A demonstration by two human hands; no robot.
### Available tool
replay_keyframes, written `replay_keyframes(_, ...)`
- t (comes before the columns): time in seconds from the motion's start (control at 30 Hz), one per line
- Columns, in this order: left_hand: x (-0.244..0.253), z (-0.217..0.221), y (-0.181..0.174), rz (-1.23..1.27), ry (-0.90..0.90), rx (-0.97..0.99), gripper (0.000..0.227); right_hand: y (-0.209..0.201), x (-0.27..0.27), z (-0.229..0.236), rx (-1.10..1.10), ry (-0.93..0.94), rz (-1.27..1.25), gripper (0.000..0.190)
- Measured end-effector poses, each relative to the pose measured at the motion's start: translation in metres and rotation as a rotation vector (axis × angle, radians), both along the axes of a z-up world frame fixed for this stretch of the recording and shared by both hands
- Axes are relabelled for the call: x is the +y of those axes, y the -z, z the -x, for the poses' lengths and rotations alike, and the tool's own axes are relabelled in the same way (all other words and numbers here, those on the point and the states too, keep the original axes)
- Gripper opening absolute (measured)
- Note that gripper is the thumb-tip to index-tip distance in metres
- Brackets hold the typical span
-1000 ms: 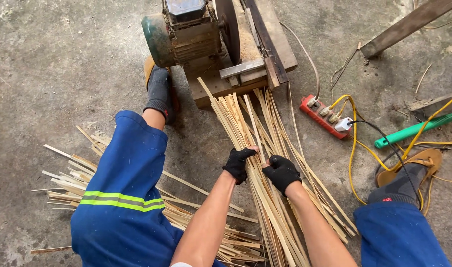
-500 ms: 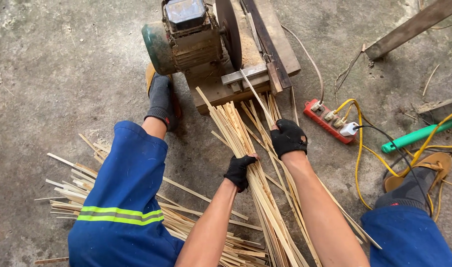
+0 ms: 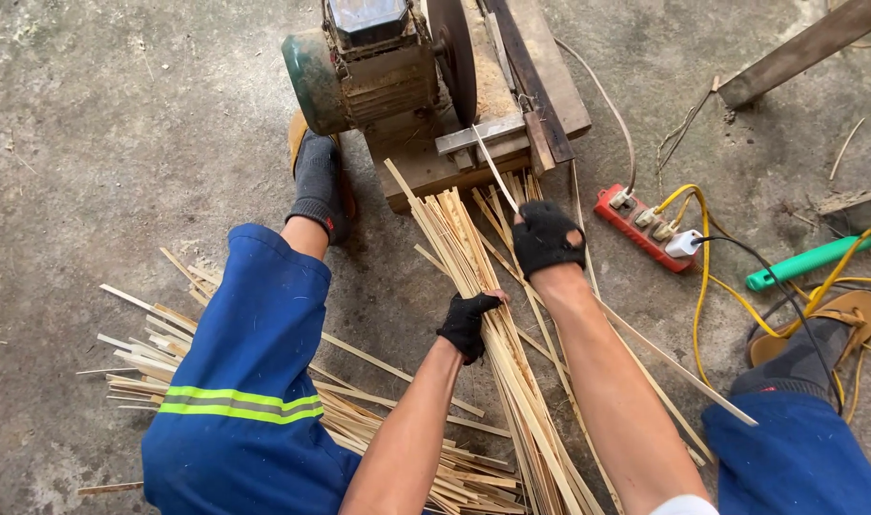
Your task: Splitting and sorting long bamboo strips for furniture manufacturing.
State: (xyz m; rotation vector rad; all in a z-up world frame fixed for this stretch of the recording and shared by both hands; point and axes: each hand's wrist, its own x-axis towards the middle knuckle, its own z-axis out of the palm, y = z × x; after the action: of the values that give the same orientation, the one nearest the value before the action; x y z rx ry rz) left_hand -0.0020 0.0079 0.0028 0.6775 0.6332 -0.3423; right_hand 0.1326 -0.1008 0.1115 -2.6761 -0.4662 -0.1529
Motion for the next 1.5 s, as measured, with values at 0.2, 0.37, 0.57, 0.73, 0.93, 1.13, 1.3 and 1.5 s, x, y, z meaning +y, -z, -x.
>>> replay_keyframes(0.2, -0.008, -0.005, 0.01, -0.052, -0.031, 0.085, 0.018, 0.013, -0.064, 0.072, 0.091, 0.191, 0.023, 0.025)
replay_keyframes(0.37, -0.013, -0.003, 0.013, 0.038, -0.052, 0.004, 0.027, 0.05, -0.082, 0.113, 0.515, 0.183, -0.235, 0.036)
replay_keyframes(0.57, -0.011, 0.0, 0.02, 0.079, -0.057, -0.098, 0.042, 0.039, -0.076, 0.11, 0.739, 0.388, -0.513, 0.031)
replay_keyframes(0.73, -0.01, -0.001, 0.008, -0.006, -0.077, -0.012, 0.041, -0.004, -0.067, 0.075, 0.284, 0.478, -0.464, 0.023)
replay_keyframes(0.93, -0.008, -0.003, 0.01, -0.045, -0.098, 0.039, 0.041, 0.015, -0.028, 0.031, 0.205, 0.245, -0.219, 0.02)
replay_keyframes(1.13, -0.007, -0.003, 0.016, -0.073, -0.066, 0.041, 0.04, 0.02, -0.01, 0.013, 0.097, 0.143, -0.228, 0.021)
replay_keyframes(1.3, -0.004, -0.004, 0.004, -0.036, -0.052, 0.118, 0.035, -0.008, -0.01, 0.004, 0.218, 0.185, -0.083, 0.023)
replay_keyframes(1.5, 0.0, -0.002, 0.001, -0.008, -0.056, 0.001, 0.033, -0.002, 0.006, 0.012, 0.359, 0.158, -0.07, 0.022)
